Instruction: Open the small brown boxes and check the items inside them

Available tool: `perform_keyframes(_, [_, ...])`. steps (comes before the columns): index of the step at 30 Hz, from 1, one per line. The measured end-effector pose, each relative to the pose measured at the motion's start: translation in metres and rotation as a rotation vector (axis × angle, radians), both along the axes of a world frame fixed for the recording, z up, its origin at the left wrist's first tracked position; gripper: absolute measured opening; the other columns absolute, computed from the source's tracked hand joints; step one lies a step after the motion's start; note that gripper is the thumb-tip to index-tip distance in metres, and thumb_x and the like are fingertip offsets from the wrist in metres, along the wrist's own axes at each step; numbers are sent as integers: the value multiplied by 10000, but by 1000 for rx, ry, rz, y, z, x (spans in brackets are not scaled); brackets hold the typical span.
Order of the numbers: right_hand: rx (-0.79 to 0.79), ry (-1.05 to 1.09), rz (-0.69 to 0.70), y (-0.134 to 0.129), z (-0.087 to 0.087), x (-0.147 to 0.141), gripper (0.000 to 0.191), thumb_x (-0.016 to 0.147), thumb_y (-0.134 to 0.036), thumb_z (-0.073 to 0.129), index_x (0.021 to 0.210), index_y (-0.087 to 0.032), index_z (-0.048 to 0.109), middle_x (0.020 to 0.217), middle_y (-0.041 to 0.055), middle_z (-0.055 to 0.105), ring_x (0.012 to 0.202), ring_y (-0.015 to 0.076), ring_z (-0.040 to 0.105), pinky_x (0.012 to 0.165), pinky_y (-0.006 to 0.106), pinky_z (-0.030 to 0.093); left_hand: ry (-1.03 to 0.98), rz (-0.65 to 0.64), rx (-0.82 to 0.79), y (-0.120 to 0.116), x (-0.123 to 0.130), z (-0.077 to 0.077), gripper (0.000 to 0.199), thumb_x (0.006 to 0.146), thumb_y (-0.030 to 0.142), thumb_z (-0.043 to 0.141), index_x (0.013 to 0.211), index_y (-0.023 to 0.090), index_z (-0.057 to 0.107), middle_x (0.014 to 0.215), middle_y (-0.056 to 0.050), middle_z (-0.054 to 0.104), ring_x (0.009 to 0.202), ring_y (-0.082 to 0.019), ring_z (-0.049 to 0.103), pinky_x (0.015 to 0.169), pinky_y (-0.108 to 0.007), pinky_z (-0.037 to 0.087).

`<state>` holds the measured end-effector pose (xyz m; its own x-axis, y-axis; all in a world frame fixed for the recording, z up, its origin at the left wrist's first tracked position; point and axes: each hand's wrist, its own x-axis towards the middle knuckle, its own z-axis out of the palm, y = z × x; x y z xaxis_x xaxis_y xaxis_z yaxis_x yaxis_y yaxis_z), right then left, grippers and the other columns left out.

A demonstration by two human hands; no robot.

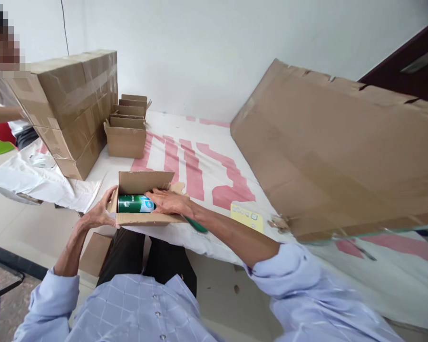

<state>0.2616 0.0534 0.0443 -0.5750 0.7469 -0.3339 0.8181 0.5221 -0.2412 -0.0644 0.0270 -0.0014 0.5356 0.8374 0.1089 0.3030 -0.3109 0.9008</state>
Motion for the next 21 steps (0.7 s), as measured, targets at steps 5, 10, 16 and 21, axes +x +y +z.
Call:
perform_keyframes(5, [64,-8,2,-12,-2,-4,455,968,-417,757,1348,-209,616,1327,154,634,1216,352,662,1027,450,526,-70,52,60,-4,11,-14,1415,648,590,998,1749,221,190,1787,-216,289,1662,-472,294,1397,-599,212])
perform_keyframes(10, [73,41,-21,-25,1,-4,520,963,-376,770,1421,-191,607,1472,188,594,1364,384,601,1115,482,499,-113,49,90,-8,13,-18,1391,641,487,1014,1748,233,210,1782,-212,316,1655,-463,323,1392,-607,237])
perform_keyframes(16, [214,62,5,-27,25,3,570,916,-351,824,1424,-179,633,1401,175,629,1321,377,621,1129,496,502,-156,53,117,-6,20,-12,1369,638,432,1024,1739,255,230,1775,-199,340,1657,-453,330,1385,-599,268])
perform_keyframes(21, [325,65,43,-28,55,19,536,909,-389,833,1372,-173,670,1353,171,640,1299,378,612,1138,507,490,-184,31,141,5,30,-2,1362,640,452,1021,1734,245,238,1786,-199,322,1659,-458,322,1385,-584,280])
